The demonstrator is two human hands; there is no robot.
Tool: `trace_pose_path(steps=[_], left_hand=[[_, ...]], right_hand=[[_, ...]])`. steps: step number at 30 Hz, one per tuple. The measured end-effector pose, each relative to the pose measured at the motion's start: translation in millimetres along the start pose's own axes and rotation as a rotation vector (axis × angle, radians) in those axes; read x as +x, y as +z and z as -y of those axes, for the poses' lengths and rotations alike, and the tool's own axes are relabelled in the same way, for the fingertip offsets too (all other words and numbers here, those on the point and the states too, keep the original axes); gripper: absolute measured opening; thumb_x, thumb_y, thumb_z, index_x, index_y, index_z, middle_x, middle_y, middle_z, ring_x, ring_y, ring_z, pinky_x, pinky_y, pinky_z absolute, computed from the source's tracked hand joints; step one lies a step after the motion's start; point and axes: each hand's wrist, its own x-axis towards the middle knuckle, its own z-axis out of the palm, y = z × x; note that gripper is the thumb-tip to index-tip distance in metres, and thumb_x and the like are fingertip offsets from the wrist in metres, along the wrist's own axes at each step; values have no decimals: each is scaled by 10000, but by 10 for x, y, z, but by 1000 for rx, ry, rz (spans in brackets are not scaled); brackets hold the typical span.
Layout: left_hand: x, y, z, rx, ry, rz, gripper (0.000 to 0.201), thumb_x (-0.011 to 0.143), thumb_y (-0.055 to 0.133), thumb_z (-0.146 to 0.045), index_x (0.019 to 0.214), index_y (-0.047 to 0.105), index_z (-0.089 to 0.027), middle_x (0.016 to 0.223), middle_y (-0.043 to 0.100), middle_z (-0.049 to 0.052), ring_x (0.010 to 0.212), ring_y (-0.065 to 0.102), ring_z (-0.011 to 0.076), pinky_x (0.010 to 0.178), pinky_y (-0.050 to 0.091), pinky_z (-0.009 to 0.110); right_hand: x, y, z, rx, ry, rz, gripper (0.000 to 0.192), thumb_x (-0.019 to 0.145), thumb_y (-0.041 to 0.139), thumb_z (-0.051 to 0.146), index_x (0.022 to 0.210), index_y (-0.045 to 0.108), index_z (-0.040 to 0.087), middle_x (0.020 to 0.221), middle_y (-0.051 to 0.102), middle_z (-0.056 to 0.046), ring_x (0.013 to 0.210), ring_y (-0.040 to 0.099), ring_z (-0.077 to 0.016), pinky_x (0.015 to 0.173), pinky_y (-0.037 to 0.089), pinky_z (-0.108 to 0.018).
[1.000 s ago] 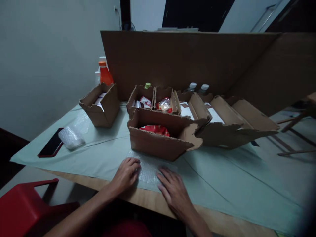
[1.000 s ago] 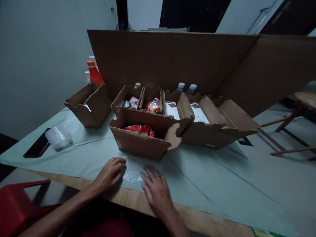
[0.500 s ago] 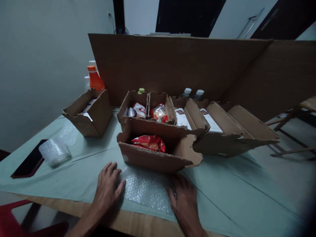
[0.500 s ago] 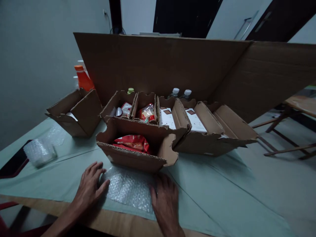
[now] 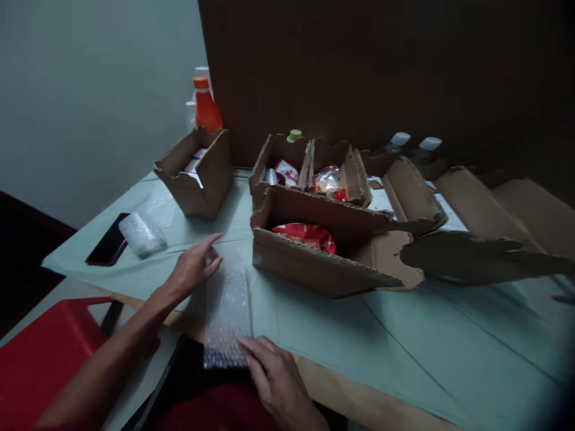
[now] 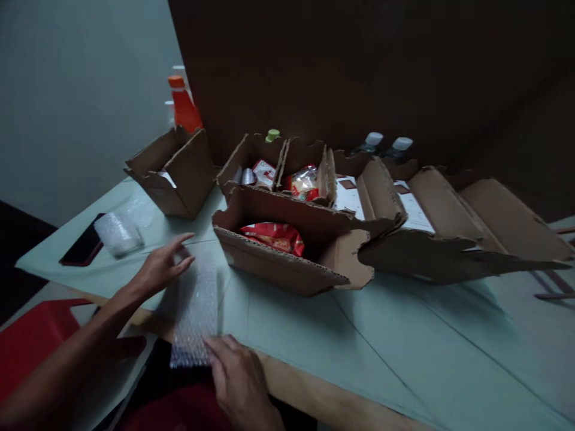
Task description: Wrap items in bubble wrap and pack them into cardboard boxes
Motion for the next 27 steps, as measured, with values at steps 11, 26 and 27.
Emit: trace_pose_path(steps=[11, 26, 27], left_hand=[[-1024, -270, 96, -252, 361, 301, 793, 772, 798, -435, 1477, 472, -279, 1494, 520, 152, 1424, 436, 354, 1127, 432, 537], [-814, 300, 177, -14, 62, -13, 512, 861, 600, -170, 1369, 550, -205, 855, 670, 28, 806, 610, 210, 806, 515, 359], [-828, 309, 175, -1, 66, -24, 506, 866, 595, -166, 1369, 547, -200, 865, 671, 34, 817, 610, 216, 806, 514, 364]], right_hand=[[218, 72, 129, 608, 379, -5, 416, 898, 639, 487, 1165, 716, 178, 855, 742, -58, 786, 699, -195, 697, 544, -286], [435, 100, 114, -277, -208, -238, 319, 956, 525, 168, 1232, 671, 233, 1202, 714, -106, 1127, 639, -257, 970, 529, -435], [496, 112, 98, -380, -258, -217, 348, 942, 530, 144, 1254, 659, 231, 1259, 693, -111, 1174, 615, -271, 989, 517, -461]])
